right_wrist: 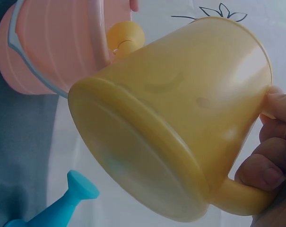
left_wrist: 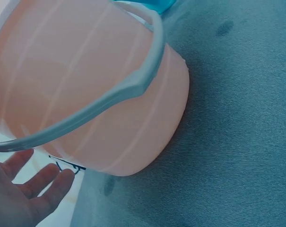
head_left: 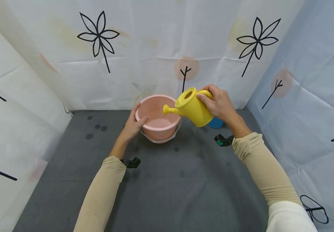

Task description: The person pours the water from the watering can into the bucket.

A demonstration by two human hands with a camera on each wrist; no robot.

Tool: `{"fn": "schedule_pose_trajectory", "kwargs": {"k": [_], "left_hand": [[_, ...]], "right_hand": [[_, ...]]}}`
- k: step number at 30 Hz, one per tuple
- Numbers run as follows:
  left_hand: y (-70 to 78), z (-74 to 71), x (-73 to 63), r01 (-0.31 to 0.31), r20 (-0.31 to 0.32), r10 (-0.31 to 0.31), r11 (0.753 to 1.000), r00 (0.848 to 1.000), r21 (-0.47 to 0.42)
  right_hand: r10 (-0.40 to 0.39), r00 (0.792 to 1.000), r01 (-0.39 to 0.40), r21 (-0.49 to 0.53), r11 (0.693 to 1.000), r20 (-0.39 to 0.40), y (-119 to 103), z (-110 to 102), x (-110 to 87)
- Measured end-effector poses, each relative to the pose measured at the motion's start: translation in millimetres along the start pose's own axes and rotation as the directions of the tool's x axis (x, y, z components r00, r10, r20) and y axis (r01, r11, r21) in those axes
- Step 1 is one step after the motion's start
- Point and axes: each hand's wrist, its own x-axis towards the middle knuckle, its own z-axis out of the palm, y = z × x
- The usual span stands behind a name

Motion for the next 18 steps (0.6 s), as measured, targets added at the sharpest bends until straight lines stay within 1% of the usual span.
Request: {"fn": "schedule_pose_trajectory", "kwargs": {"k": [14, 16, 18], "left_hand": [[2.6, -2.2, -1.6, 0.03, -0.001, -0.03, 0.996, 1.0, 0.085], [2.1, -1.9, -1.1, 0.025, 0.003, -0.026, 0.996, 1.0, 0.091], [-3.7, -2.3, 2.4, 0.02, 0.002, -0.02, 0.997, 1.0, 0.078]], "right_hand": [[0.003, 1.0, -0.003, -0.009, 1.0, 0.012, 1.5, 1.8, 0.9], [0.004, 1.0, -0.004, -0.016, 1.0, 0.012, 1.0, 1.7, 0.8], [0.001, 1.0, -0.001, -0.023, 1.0, 0.013, 0.1, 1.3, 1.0]]}}
